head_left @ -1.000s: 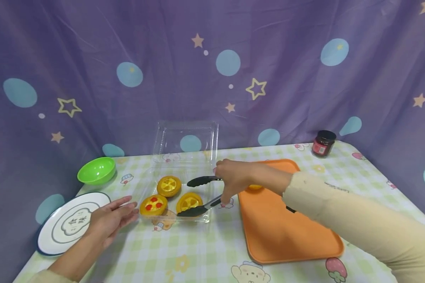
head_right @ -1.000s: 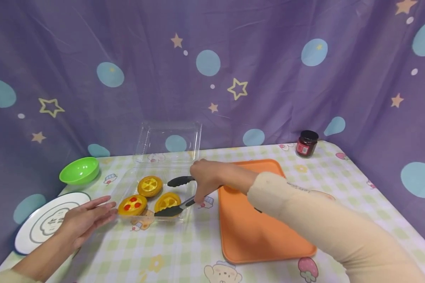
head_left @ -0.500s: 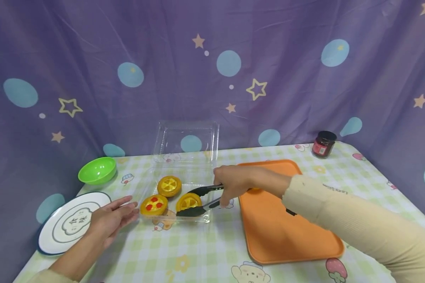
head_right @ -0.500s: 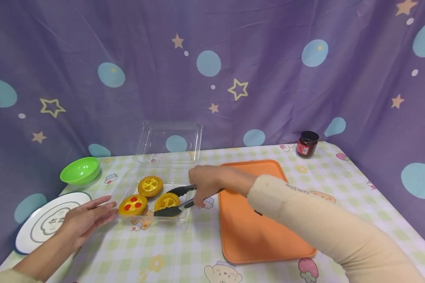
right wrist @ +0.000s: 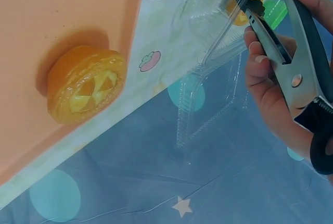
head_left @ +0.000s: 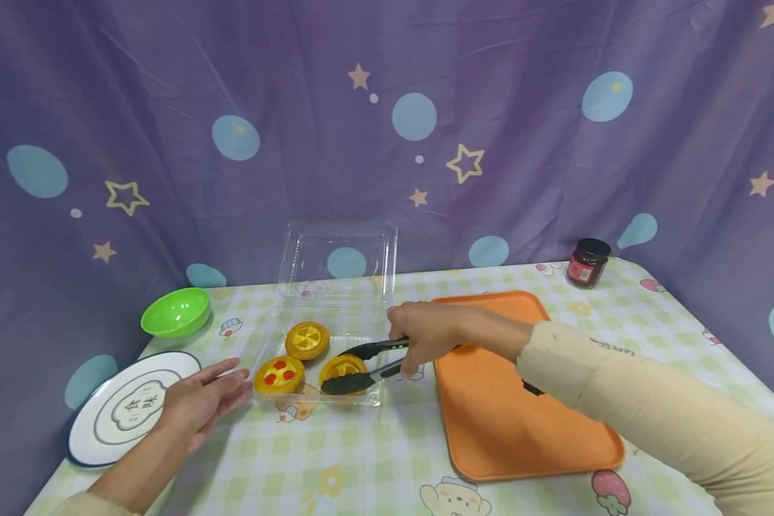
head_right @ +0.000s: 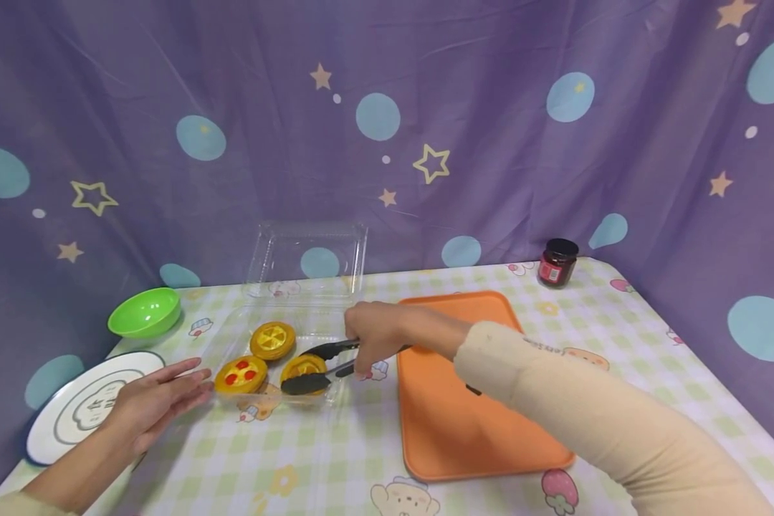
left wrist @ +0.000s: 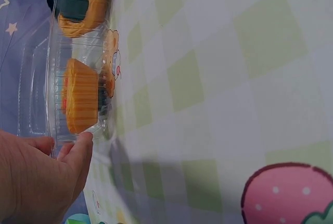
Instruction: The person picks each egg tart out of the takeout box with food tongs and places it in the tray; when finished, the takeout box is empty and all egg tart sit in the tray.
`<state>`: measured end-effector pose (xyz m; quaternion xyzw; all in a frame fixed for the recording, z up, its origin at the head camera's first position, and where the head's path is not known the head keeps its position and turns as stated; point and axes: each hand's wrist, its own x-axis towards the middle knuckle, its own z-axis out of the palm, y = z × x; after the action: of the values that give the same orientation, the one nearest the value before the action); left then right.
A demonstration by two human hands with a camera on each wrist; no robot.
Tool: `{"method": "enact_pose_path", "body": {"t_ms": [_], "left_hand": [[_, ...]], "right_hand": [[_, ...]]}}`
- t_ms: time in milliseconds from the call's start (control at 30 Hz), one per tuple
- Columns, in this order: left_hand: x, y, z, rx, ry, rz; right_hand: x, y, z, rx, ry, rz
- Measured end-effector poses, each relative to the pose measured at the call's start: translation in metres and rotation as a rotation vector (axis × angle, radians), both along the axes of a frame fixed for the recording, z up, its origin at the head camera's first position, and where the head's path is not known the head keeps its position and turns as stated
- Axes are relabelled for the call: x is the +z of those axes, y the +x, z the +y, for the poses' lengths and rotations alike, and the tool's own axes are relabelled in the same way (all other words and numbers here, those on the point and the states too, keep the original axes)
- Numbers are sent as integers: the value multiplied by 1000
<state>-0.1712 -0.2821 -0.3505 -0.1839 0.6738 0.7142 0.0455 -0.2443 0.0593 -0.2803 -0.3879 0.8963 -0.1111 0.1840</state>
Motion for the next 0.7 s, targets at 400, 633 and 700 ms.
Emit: {"method": "enact_pose_path", "body": {"t_ms": [400,633,700], "left_hand": [[0,1,0,-3,-25,0],[0,-1,-1,1,-13,4],[0,-1,-1,2,-11,2]], "right_hand": [[-5,-4,6,5,-82,-23],[-7,-5,10,30,-176,-59],[-6,-6,13,32,-206,-79]]}}
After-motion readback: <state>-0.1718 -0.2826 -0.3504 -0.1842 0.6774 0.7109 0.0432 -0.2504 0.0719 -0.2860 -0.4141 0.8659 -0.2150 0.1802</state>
